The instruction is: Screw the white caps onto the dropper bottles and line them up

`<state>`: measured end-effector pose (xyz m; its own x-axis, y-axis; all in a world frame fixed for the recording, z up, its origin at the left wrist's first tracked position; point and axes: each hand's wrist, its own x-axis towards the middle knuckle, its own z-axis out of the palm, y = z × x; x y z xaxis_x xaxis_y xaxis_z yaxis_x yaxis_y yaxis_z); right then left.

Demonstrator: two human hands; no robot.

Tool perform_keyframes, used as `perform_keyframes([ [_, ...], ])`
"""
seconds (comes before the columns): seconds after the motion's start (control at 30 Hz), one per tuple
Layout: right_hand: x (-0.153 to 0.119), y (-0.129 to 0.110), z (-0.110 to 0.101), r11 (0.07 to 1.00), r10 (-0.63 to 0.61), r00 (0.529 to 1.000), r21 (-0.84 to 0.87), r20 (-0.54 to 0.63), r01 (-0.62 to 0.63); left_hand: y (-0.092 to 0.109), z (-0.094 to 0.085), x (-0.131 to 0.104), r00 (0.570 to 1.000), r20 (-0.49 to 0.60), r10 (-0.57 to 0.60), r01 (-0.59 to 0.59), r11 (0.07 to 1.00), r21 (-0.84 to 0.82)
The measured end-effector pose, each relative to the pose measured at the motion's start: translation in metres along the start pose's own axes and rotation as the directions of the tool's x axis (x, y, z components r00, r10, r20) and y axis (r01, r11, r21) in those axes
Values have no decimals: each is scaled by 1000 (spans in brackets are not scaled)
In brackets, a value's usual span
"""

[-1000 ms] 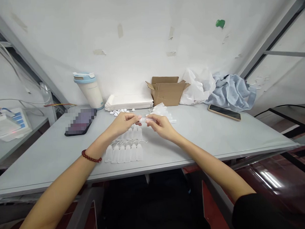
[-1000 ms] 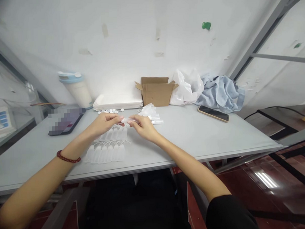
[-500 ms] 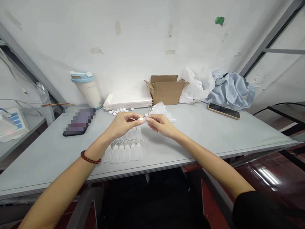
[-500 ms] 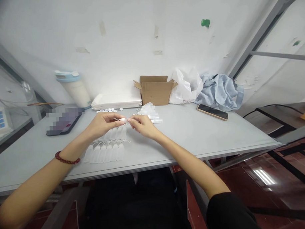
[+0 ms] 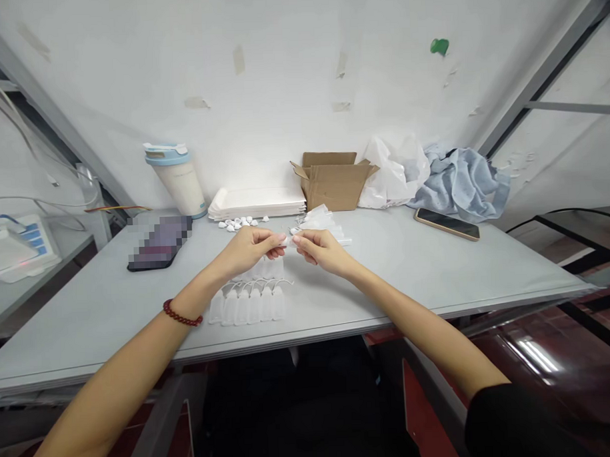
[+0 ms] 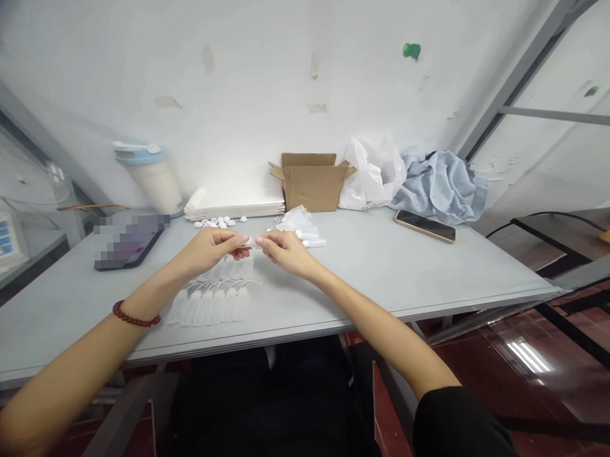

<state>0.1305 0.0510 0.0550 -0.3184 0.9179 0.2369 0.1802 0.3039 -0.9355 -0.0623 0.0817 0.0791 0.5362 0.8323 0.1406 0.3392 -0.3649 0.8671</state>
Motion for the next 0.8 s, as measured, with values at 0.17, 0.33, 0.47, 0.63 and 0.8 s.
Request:
perform_keyframes([
  [0.17, 2, 2, -3, 993, 37, 999, 109, 31, -40, 1, 1, -5, 993, -20, 121, -117, 986, 117],
  [0.33, 3, 0, -5, 978, 78, 996, 188, 45, -85, 3, 5, -6, 987, -58, 148, -141, 984, 107],
  [0.47, 2, -2, -3, 993, 48, 999, 111, 20, -50, 4, 4, -3, 998, -7, 65, -65, 996, 53],
  [0.63, 1, 3, 0, 965, -142, 987, -234, -82, 119, 4, 2, -1, 1000, 4, -10, 10, 999, -41],
  [0.8, 0, 8, 0, 808, -423, 898, -499, -122, 313, 1, 0, 0, 997, -62, -45, 34, 987, -160],
])
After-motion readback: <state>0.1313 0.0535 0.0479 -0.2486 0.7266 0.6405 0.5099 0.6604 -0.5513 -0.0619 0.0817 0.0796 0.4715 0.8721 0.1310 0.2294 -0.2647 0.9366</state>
